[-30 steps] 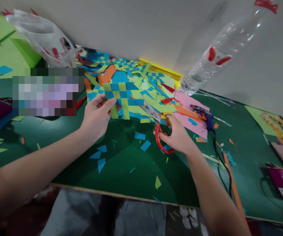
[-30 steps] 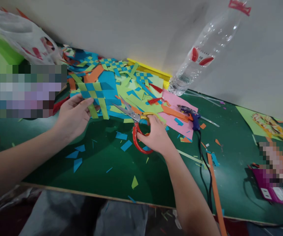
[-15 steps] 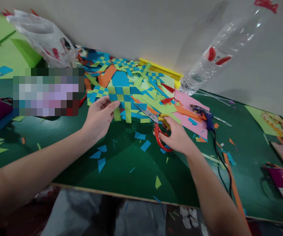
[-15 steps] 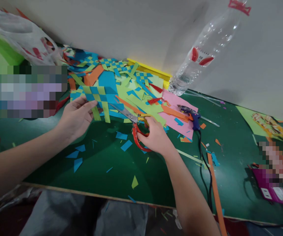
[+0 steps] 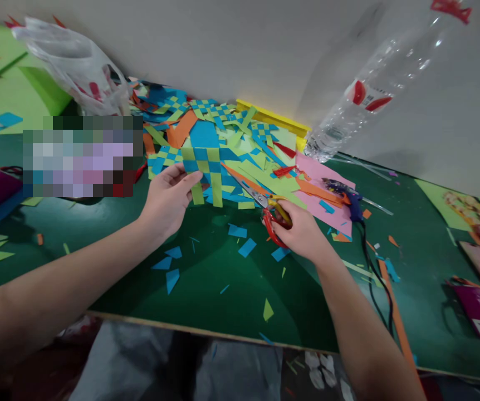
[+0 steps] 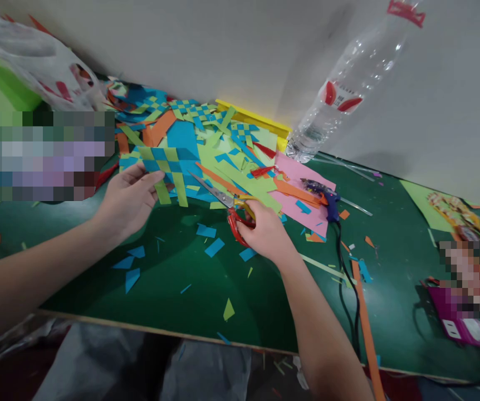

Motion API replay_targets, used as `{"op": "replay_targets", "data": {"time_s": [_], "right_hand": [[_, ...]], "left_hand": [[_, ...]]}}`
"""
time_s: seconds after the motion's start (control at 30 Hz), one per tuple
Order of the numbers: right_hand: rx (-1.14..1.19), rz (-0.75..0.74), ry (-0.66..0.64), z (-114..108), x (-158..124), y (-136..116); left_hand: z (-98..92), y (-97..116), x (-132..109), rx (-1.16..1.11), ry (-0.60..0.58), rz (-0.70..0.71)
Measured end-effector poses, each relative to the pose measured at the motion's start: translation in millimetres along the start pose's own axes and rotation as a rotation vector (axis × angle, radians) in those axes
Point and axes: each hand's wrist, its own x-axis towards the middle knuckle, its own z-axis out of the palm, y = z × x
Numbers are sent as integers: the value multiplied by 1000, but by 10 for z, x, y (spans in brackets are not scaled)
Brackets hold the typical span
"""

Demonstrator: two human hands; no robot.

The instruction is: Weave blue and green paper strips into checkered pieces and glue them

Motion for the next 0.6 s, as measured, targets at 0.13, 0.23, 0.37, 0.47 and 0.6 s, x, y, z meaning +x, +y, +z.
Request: {"op": "replay_targets", "data": {"time_s": [0.13,0.23,0.37,0.47,0.6], "right_hand": [[-8,9,62,17,13,40],[31,-8,92,25,21,56],[-9,-5,89,28,9,44],[-42,6,53,27,-7,28],[-28,12,-17,23,-14,17]], "left_hand": [[9,11,-2,-9,-20,21],[24,30,-9,-28,-30,33],[27,37,-8,-52,0,28],[18,32,0,-44,17,25],[15,32,0,-45,15,21]]}}
